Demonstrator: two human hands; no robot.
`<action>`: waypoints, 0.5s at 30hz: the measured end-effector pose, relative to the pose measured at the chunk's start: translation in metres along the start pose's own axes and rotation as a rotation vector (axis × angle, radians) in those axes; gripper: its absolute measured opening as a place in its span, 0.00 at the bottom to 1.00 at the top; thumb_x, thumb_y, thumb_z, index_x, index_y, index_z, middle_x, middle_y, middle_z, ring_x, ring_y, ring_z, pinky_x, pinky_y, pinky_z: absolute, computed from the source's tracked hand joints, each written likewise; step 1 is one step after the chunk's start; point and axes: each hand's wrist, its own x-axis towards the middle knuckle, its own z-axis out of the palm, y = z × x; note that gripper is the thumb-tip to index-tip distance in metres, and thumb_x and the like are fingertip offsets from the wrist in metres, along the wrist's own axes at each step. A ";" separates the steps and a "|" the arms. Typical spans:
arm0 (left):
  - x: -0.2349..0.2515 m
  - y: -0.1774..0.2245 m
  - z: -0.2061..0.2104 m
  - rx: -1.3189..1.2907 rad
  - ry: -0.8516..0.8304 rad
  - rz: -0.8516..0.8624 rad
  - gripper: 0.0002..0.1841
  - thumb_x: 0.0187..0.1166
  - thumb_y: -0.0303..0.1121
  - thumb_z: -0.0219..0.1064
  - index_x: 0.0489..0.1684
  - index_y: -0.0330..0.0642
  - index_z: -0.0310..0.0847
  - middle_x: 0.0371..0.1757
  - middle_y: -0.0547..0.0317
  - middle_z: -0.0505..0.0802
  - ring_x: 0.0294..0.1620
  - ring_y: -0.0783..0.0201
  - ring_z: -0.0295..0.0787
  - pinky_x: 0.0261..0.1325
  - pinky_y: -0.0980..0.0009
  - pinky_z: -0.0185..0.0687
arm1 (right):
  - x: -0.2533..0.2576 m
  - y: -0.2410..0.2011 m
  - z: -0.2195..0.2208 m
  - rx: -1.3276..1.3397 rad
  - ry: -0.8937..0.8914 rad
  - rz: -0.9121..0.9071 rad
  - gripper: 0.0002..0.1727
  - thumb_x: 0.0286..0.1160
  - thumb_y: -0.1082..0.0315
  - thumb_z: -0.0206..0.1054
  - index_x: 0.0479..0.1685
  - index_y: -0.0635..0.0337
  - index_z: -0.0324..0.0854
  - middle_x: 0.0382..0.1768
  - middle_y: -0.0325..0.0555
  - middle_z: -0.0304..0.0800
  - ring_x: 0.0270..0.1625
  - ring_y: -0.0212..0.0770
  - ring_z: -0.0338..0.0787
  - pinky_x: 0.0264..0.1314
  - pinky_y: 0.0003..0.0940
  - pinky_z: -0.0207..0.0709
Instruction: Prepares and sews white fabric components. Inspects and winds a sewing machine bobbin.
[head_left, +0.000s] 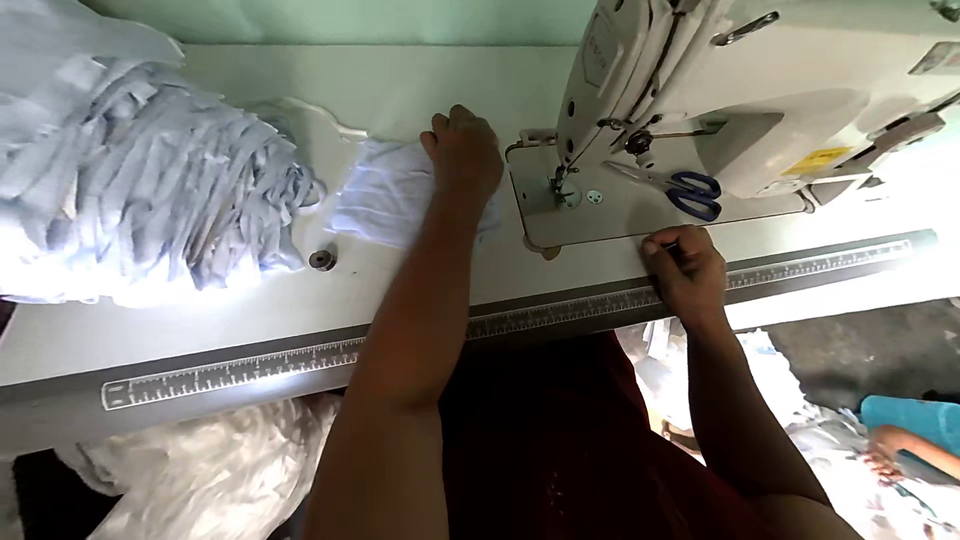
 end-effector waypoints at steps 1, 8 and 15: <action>-0.007 0.005 -0.005 -0.064 -0.047 0.064 0.12 0.83 0.33 0.63 0.55 0.41 0.89 0.73 0.40 0.82 0.79 0.36 0.68 0.74 0.33 0.59 | 0.000 0.000 0.000 -0.004 0.002 -0.010 0.13 0.79 0.60 0.65 0.45 0.61 0.88 0.46 0.50 0.87 0.49 0.45 0.84 0.51 0.44 0.79; -0.028 0.037 0.015 -0.033 -0.222 0.234 0.19 0.69 0.49 0.79 0.52 0.49 0.91 0.74 0.45 0.81 0.78 0.40 0.68 0.72 0.37 0.62 | 0.001 -0.001 0.000 -0.023 0.016 -0.019 0.13 0.79 0.60 0.65 0.45 0.60 0.89 0.46 0.50 0.88 0.53 0.49 0.85 0.54 0.50 0.77; -0.033 0.046 0.032 -0.006 -0.180 0.151 0.20 0.74 0.51 0.75 0.50 0.43 0.91 0.74 0.43 0.80 0.78 0.40 0.69 0.73 0.38 0.63 | 0.000 0.001 0.002 -0.051 0.027 -0.046 0.15 0.79 0.58 0.64 0.44 0.60 0.88 0.43 0.50 0.87 0.51 0.51 0.85 0.51 0.52 0.78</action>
